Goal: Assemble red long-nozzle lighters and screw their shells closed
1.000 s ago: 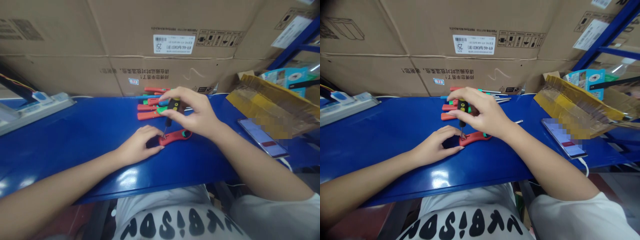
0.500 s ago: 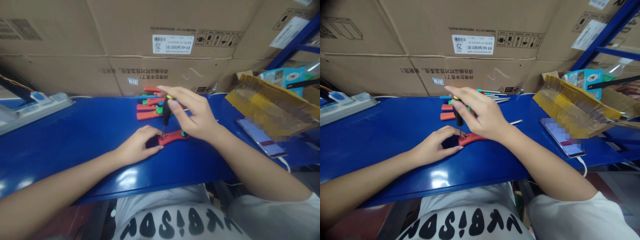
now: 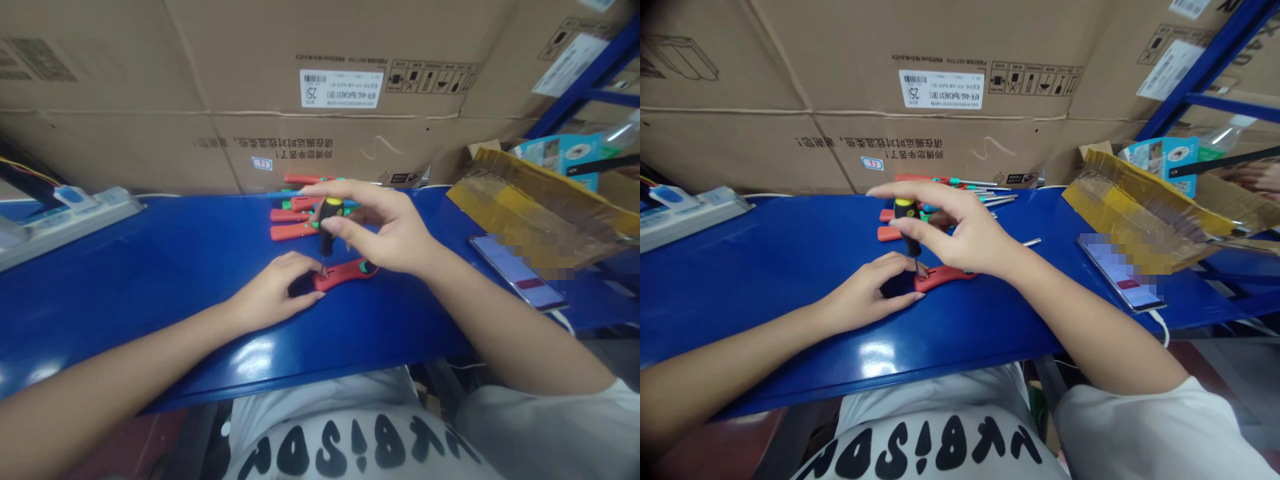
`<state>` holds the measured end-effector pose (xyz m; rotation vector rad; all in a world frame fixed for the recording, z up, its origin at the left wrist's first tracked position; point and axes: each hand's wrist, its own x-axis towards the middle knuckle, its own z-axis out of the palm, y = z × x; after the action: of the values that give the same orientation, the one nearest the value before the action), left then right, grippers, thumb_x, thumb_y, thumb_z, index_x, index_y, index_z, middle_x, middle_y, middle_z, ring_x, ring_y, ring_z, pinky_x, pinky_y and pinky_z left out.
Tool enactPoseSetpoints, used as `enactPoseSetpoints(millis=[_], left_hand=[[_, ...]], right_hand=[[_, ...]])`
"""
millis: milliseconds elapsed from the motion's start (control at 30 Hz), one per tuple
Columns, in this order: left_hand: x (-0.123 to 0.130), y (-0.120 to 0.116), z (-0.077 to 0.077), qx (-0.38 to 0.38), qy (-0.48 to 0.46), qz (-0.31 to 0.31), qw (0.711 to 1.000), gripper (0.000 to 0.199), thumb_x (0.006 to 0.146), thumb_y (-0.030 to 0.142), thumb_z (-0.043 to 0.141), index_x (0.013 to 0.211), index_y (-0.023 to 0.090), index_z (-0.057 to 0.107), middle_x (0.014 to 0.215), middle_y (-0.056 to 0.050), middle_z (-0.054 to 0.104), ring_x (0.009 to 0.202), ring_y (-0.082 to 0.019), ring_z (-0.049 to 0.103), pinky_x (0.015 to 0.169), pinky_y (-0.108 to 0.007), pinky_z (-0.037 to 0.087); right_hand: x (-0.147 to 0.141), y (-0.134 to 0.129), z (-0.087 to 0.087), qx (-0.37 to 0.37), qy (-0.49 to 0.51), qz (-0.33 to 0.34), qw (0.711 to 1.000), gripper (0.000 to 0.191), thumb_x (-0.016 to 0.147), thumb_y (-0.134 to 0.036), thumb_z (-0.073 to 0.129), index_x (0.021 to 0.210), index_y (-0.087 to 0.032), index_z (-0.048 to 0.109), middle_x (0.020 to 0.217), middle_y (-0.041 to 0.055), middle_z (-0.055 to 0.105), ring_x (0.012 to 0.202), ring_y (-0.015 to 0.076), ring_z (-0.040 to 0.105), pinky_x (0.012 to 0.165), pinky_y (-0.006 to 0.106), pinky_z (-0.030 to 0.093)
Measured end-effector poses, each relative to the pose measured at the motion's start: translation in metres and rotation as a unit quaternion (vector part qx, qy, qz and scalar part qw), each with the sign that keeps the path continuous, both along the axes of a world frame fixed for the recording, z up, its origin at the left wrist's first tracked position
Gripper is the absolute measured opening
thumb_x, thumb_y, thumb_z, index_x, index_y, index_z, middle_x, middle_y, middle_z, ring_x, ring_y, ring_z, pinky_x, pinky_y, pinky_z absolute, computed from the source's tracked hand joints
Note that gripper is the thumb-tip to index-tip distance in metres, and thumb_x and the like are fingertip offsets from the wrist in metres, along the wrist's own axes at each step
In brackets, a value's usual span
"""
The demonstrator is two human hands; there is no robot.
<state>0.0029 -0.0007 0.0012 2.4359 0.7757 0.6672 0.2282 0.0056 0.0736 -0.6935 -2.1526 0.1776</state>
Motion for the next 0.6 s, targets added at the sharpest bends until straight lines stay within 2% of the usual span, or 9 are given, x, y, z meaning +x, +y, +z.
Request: enactPoseSetpoints(millis=[67,133,233,300,400,467,533,600], left_hand=[[0.0,-0.0002,-0.0001,0.001,0.001,0.001,1.0,0.025,0.092,0.028,0.068,0.116,0.023,0.063,0.114,-0.005,0.07,0.109,-0.023,0.064,0.099,-0.04,0.05],[0.0,-0.0003,-0.0002,0.002,0.001,0.002,1.0,0.025,0.093,0.028,0.068,0.117,0.023,0.063,0.114,-0.005,0.069,0.109,-0.023,0.064,0.1,-0.04,0.05],[-0.0003,-0.0004,-0.0007,0.004,0.003,0.002,1.0,0.024,0.093,0.029,0.067,0.115,0.022,0.063,0.114,-0.005,0.07,0.109,-0.022,0.063,0.1,-0.039,0.049],[-0.0004,-0.0003,-0.001,0.005,0.005,0.001,1.0,0.023,0.093,0.03,0.067,0.114,0.021,0.063,0.114,-0.005,0.069,0.109,-0.022,0.063,0.1,-0.039,0.049],[-0.0002,-0.0002,-0.0012,0.007,0.0,-0.002,1.0,0.023,0.093,0.029,0.067,0.115,0.022,0.062,0.114,-0.004,0.069,0.109,-0.021,0.063,0.101,-0.038,0.049],[0.0001,-0.0001,-0.001,0.011,-0.003,-0.001,1.0,0.023,0.093,0.028,0.067,0.115,0.022,0.062,0.114,-0.003,0.069,0.109,-0.021,0.063,0.101,-0.037,0.048],[0.0005,-0.0001,-0.0006,0.013,-0.001,0.0,1.0,0.022,0.093,0.027,0.067,0.114,0.021,0.062,0.112,-0.003,0.069,0.107,-0.02,0.063,0.099,-0.036,0.049],[0.0006,-0.0002,-0.0002,0.013,0.003,0.0,1.0,0.023,0.092,0.028,0.067,0.114,0.021,0.062,0.111,-0.003,0.069,0.106,-0.02,0.063,0.097,-0.036,0.049]], right_hand=[[0.0013,0.001,-0.0012,0.048,0.0,-0.032,0.998,0.041,0.094,-0.05,0.064,0.122,-0.022,0.07,0.115,0.0062,0.075,0.101,0.021,0.071,0.088,0.034,0.06],[0.0016,0.0008,-0.0017,0.082,-0.001,-0.055,0.995,0.042,0.096,-0.05,0.06,0.124,-0.022,0.07,0.115,0.0072,0.076,0.104,0.0219,0.071,0.091,0.035,0.059],[-0.0008,-0.0007,-0.0007,0.036,0.005,-0.021,0.999,0.042,0.106,-0.038,0.039,0.138,-0.022,0.062,0.123,0.0055,0.073,0.108,0.0184,0.07,0.093,0.035,0.059],[-0.0023,-0.0009,-0.0003,0.011,0.012,0.003,1.0,0.041,0.107,-0.036,0.039,0.138,-0.023,0.061,0.118,0.0036,0.074,0.102,0.0162,0.071,0.09,0.035,0.06],[-0.0015,0.0008,-0.0013,0.094,0.021,0.002,0.995,0.034,0.099,-0.041,0.059,0.124,-0.02,0.069,0.104,0.0041,0.076,0.096,0.0175,0.071,0.087,0.034,0.06],[-0.0001,0.001,-0.0017,0.146,0.017,0.003,0.989,0.034,0.096,-0.042,0.063,0.118,-0.017,0.071,0.102,0.0059,0.075,0.1,0.0193,0.07,0.088,0.034,0.059],[0.0007,-0.0005,-0.0008,0.116,0.0,0.021,0.993,0.037,0.102,-0.04,0.052,0.128,-0.016,0.065,0.11,0.007,0.072,0.105,0.0186,0.069,0.089,0.034,0.059],[0.0007,-0.0026,0.0005,0.033,-0.024,0.055,0.998,0.041,0.107,-0.033,0.037,0.142,-0.017,0.052,0.121,0.0068,0.069,0.106,0.0157,0.068,0.089,0.032,0.059]])
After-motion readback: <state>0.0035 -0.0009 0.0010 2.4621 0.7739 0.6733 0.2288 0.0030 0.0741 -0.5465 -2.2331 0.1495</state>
